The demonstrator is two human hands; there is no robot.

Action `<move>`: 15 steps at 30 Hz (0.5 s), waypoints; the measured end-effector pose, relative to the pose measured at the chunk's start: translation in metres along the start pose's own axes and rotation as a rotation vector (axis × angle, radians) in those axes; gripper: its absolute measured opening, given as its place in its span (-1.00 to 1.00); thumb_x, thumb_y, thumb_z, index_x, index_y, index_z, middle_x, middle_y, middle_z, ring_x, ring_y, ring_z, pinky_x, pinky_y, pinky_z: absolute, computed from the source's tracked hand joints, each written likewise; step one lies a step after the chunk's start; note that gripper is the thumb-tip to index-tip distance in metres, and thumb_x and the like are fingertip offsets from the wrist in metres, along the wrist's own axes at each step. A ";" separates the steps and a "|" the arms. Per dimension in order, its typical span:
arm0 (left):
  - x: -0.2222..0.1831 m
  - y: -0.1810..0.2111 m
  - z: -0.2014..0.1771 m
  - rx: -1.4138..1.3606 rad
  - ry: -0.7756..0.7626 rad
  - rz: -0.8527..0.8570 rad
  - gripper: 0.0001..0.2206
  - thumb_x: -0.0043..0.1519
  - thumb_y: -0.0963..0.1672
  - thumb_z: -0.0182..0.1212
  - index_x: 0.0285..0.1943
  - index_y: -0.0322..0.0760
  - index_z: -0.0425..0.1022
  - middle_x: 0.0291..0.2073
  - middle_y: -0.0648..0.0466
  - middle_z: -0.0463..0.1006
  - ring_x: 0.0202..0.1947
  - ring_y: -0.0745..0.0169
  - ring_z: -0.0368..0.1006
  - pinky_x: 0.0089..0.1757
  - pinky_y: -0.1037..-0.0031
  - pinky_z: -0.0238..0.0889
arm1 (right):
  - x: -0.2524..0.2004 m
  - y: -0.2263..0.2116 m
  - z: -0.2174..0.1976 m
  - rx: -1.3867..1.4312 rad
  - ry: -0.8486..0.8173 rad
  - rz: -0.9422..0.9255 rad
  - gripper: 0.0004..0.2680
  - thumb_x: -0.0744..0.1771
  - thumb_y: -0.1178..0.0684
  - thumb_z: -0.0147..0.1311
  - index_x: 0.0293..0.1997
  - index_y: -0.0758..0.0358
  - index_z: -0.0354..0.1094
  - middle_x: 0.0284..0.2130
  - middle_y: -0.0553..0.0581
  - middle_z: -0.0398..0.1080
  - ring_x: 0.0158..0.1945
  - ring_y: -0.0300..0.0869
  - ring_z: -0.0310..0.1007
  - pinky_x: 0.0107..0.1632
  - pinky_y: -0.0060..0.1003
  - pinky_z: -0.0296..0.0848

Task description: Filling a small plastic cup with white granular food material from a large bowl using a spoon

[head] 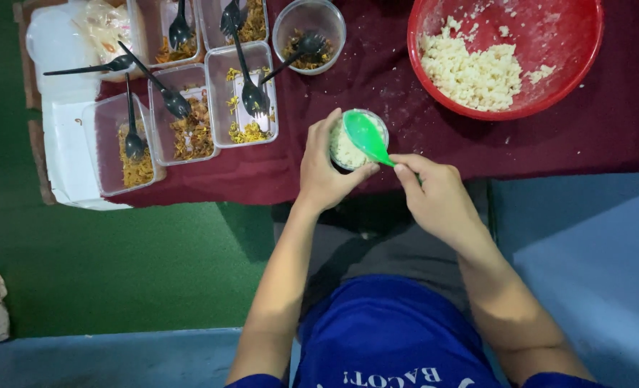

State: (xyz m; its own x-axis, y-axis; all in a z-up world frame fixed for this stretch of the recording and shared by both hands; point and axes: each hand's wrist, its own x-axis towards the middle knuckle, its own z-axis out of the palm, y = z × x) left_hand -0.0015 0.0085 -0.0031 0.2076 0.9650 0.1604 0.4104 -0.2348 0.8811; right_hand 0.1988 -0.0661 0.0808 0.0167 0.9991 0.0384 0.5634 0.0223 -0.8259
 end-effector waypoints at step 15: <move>0.001 0.002 -0.004 -0.005 -0.014 0.078 -0.11 -0.13 0.06 0.65 0.43 -0.10 0.29 0.16 0.00 0.46 0.25 -0.05 0.39 0.29 0.16 0.18 | -0.009 0.008 0.003 0.041 0.044 0.043 -0.82 0.41 0.20 0.03 0.05 0.23 0.58 -0.26 0.31 0.59 -0.03 0.09 0.58 -0.06 -0.09 0.52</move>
